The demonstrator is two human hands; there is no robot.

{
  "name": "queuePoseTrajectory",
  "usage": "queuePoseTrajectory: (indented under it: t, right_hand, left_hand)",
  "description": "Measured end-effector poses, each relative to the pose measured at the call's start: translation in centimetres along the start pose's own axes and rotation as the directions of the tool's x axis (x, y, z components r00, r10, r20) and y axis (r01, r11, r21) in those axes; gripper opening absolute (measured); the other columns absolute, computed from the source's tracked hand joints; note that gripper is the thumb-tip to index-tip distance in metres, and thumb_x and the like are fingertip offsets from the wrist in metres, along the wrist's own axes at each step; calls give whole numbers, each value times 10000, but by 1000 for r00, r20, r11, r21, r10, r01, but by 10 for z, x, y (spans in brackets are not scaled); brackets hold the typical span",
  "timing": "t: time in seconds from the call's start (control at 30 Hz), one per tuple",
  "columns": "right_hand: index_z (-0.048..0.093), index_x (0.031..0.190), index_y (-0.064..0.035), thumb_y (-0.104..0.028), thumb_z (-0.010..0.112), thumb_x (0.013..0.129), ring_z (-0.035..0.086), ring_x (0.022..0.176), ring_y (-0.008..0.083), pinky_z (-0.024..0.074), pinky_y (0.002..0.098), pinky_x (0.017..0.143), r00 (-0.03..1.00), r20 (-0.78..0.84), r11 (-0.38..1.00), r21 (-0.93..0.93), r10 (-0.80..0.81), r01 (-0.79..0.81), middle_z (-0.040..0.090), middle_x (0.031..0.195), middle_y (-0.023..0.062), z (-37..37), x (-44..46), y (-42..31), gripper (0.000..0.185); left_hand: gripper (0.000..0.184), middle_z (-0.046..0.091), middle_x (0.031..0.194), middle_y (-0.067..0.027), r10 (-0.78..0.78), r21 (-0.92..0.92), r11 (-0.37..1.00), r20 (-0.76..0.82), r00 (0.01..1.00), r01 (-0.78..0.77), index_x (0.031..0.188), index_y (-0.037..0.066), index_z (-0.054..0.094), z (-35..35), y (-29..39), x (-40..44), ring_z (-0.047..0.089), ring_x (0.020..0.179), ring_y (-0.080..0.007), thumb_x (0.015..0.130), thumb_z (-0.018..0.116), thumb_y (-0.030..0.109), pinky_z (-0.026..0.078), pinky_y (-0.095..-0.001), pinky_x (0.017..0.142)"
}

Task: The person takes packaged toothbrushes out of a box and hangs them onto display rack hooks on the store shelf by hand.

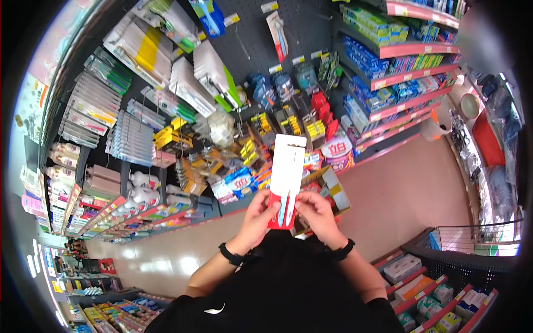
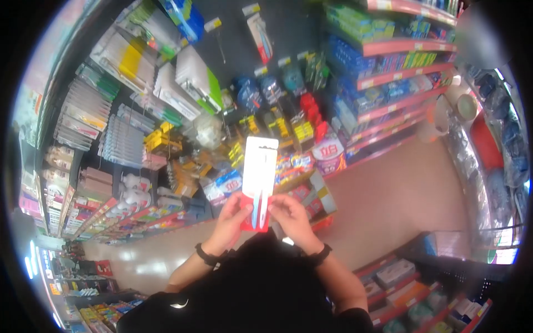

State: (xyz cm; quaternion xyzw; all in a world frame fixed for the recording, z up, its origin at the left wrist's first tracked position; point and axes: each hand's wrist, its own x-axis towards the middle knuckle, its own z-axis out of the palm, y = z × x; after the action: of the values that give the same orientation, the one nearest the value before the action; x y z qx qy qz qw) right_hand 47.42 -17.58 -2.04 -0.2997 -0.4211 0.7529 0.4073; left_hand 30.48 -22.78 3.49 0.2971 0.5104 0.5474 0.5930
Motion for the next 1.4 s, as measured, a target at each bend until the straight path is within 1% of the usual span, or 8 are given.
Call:
queuePoseTrajectory:
  t: [0.23,0.3,0.6,0.77,0.87,0.93,1.13,1.4]
  right_hand:
    - [594,1167,-23,-55,593,966,600,993,92,484,246,874,997,-43,997,-47,65,-66,632,1055,22,-13,-1,11,203]
    - [568,1186,-29,-62,548,992,604,897,87,490,254,796,999,-31,999,-52,-9,8,646,1016,29,-12,2,8,199]
    - [525,1255,-41,-92,524,1015,596,874,73,487,241,743,971,-54,963,-149,-234,223,646,1060,36,-23,73,-40,246]
    - [510,1306,-6,-87,530,1004,609,910,84,495,252,793,942,-109,933,-213,-317,289,650,1091,45,-40,133,-74,313]
    - [507,1331,15,-69,552,972,596,1045,137,474,271,899,928,-114,932,-132,-354,339,627,1147,90,-26,153,-109,372]
    - [498,1347,16,-79,580,952,604,1035,143,483,278,879,925,-95,918,-198,-367,344,629,1147,111,-42,179,-107,414]
    - [445,1372,23,-48,604,938,629,942,156,511,285,820,922,-141,869,-410,-361,278,644,1048,106,-52,213,-116,467]
    - [450,1380,18,-46,596,938,633,944,159,513,289,814,916,-154,860,-429,-370,275,645,1071,115,-61,234,-101,469]
  left_hand:
    - [218,640,1049,-24,-25,-19,999,24,999,26,1208,47,546,-1,-13,11,617,950,-73,994,576,73,516,-254,852]
    - [210,641,1045,-22,-19,-14,1000,25,1000,19,1201,38,553,4,-12,15,613,951,-68,994,576,73,513,-246,839]
    - [238,642,1058,-16,191,205,954,155,969,-220,1223,14,580,24,35,83,591,942,-57,1032,519,143,496,-242,841]
    - [281,643,1082,-34,201,93,969,242,949,-229,1284,14,549,48,72,136,604,950,-76,1039,467,123,504,-250,842]
    - [259,642,1041,-34,249,182,937,254,935,-299,1261,35,560,59,88,170,606,933,-76,1031,482,127,508,-246,817]
    - [247,639,1007,-30,292,164,927,250,923,-338,1248,45,563,63,93,188,615,897,-78,1029,489,132,515,-244,784]
    - [261,630,973,-39,146,250,950,174,974,-187,1269,87,552,63,100,221,655,835,-112,1028,505,177,585,-294,687]
    - [249,611,971,-28,130,234,957,178,975,-170,1261,111,543,53,87,244,658,812,-114,1034,493,201,592,-302,673]
